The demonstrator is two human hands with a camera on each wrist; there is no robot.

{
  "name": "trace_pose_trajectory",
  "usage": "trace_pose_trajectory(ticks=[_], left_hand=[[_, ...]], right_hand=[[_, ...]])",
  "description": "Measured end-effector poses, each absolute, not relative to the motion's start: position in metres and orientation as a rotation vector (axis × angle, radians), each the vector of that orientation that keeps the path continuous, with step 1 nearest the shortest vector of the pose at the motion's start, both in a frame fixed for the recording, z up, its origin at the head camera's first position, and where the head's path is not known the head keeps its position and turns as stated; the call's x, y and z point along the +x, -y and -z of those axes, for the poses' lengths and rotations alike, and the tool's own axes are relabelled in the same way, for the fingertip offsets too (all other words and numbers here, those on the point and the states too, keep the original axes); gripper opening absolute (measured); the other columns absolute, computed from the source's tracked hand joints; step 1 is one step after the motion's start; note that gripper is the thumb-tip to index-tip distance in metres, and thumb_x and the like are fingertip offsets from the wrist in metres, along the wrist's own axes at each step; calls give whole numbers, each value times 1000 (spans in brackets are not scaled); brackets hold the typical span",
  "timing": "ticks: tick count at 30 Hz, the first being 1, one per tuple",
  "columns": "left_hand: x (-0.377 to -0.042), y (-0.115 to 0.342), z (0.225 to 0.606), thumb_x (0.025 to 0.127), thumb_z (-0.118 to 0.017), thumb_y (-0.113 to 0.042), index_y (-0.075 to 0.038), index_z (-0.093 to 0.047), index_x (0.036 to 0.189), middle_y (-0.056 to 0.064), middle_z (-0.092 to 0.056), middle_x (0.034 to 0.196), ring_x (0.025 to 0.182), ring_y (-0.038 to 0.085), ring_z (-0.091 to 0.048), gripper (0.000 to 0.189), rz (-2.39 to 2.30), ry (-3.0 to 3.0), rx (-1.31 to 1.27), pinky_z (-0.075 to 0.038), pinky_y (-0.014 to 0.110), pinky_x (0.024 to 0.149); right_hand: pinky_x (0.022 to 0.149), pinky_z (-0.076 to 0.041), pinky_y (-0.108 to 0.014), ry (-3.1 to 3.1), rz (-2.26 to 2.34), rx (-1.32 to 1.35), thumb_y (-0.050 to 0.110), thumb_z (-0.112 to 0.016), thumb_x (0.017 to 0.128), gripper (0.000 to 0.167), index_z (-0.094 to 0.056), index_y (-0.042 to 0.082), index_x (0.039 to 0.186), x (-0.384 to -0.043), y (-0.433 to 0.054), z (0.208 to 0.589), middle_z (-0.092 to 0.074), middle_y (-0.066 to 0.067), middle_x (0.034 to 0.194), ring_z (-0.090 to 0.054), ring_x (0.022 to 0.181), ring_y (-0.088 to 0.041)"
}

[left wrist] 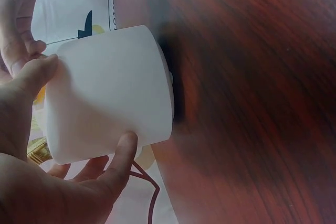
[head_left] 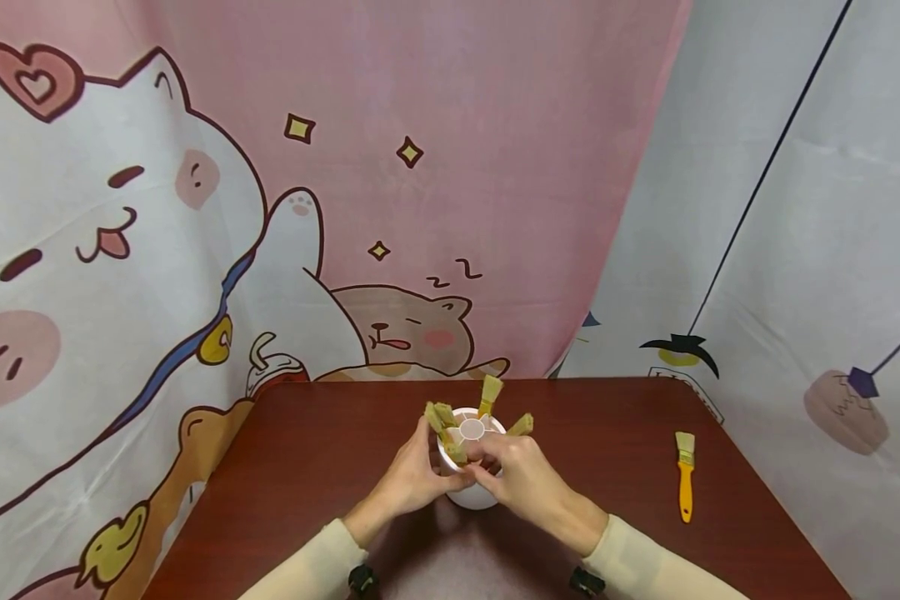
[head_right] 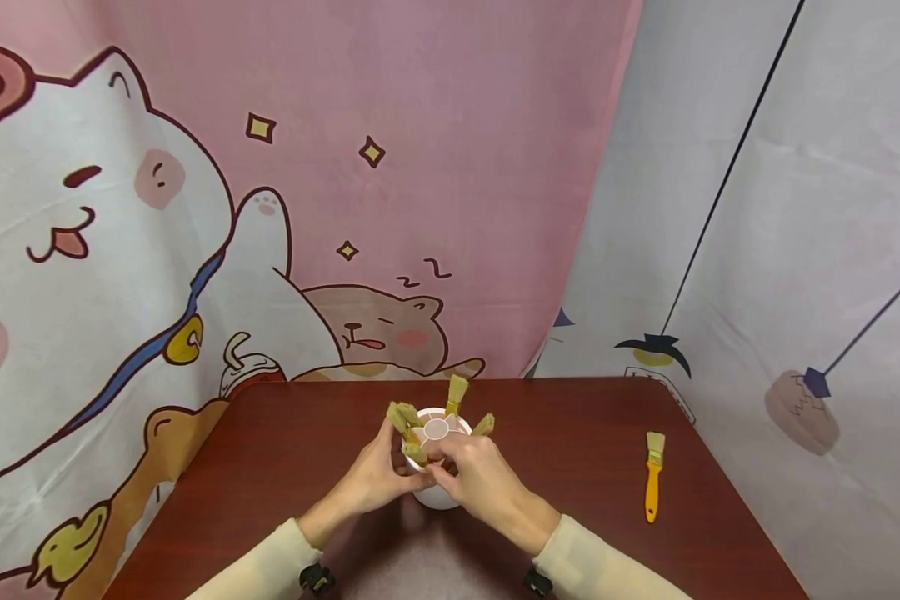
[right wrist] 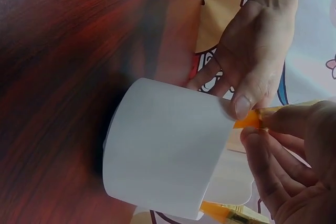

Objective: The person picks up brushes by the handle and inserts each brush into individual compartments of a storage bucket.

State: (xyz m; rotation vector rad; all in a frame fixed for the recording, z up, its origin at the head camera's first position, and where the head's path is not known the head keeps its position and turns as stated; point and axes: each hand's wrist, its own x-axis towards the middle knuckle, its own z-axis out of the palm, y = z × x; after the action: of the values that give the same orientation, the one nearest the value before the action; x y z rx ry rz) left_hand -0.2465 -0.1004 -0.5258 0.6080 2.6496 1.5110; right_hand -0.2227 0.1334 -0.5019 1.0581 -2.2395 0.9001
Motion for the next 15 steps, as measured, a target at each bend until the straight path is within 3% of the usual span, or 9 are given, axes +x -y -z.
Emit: trace_pose_trajectory(ticks=[8,15], left_hand=[[-246,100,525,88,-105,-35,-9,-33,175,21,-62,165,140,36,-73,116,-1507,-2655,606,-69,43,100],[-245,100,525,89,-105,-36,-9,-36,173,21,-64,162,138,36,-75,112,-1509,-2646,622,-69,43,99]], right_hand=[[69,-66,-23,2262,-830,1053,-4,-98,85,23,-87,7,103,-220,-133,503,-86,-3,94,-78,79,-6],[72,-63,-15,2265,-811,1049,-2,-100,85,26,-88,7,106,-218,-133,502,-87,-3,97,-78,80,-6]])
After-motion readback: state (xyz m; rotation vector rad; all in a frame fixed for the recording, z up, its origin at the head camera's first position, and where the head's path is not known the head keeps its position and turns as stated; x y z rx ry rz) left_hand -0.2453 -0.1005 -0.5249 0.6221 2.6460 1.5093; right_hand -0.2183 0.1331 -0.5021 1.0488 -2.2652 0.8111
